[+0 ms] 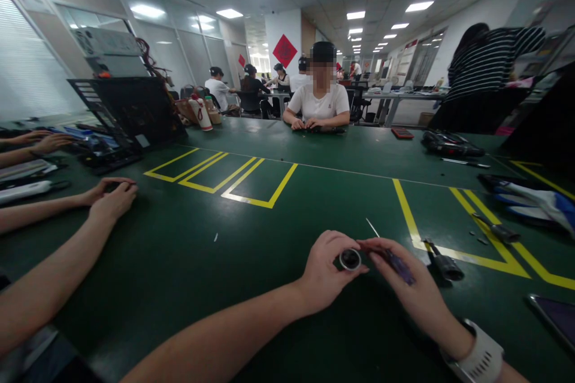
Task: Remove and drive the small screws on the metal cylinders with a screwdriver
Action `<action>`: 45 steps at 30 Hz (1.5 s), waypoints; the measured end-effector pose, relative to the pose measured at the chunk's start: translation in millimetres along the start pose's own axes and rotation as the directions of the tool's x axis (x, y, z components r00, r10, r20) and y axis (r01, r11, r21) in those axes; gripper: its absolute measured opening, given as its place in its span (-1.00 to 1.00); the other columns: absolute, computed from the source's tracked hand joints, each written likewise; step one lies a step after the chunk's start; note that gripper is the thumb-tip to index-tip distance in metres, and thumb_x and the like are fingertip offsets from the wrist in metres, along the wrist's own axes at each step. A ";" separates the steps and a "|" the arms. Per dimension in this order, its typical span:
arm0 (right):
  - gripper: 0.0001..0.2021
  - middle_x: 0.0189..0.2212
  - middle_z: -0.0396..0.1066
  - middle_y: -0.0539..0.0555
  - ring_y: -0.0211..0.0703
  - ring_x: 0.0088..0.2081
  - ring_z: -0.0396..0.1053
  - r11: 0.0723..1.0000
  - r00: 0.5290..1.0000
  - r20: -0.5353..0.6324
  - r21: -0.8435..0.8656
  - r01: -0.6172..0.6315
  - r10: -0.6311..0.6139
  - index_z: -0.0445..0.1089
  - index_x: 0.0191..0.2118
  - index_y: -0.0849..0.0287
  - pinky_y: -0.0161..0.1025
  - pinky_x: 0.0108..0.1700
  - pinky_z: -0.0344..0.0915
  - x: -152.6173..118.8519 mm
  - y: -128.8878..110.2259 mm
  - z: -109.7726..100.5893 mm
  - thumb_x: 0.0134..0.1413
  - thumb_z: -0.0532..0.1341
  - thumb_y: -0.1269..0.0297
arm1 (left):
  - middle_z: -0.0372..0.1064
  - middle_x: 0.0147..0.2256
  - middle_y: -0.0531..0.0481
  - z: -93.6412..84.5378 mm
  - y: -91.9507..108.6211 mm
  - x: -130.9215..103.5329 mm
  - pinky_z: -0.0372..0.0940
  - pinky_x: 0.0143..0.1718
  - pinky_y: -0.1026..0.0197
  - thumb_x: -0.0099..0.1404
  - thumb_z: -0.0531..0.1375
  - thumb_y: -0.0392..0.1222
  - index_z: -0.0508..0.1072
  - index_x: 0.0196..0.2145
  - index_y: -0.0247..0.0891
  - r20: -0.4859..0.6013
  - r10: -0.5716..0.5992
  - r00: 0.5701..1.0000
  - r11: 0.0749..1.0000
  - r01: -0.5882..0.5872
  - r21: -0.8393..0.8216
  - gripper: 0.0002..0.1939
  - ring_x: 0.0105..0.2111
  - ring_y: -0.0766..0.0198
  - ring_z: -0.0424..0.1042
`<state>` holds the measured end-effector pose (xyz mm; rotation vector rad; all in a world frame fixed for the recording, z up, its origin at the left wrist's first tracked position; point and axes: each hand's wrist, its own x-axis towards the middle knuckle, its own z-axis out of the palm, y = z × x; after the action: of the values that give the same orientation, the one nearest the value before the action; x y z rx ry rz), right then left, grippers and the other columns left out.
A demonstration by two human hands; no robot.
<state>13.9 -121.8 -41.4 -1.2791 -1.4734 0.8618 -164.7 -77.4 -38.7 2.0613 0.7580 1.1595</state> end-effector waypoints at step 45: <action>-0.76 -0.53 0.39 0.05 -0.15 -0.43 0.33 0.903 0.965 0.059 0.341 -0.261 0.257 0.41 -0.52 0.16 -0.23 -0.38 0.28 -14.5 -21.5 5.3 0.05 0.17 0.15 | 0.25 -0.51 0.10 2.2 -23.8 8.8 0.11 -0.32 0.26 0.16 0.18 -0.20 0.27 -0.51 -0.26 0.288 -0.063 0.955 0.992 0.029 0.121 -0.83 -0.47 0.36 0.24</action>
<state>2.3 -139.8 -25.9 -1.2154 -1.1093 1.2477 -162.9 -56.6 -53.3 2.2339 0.7371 0.7759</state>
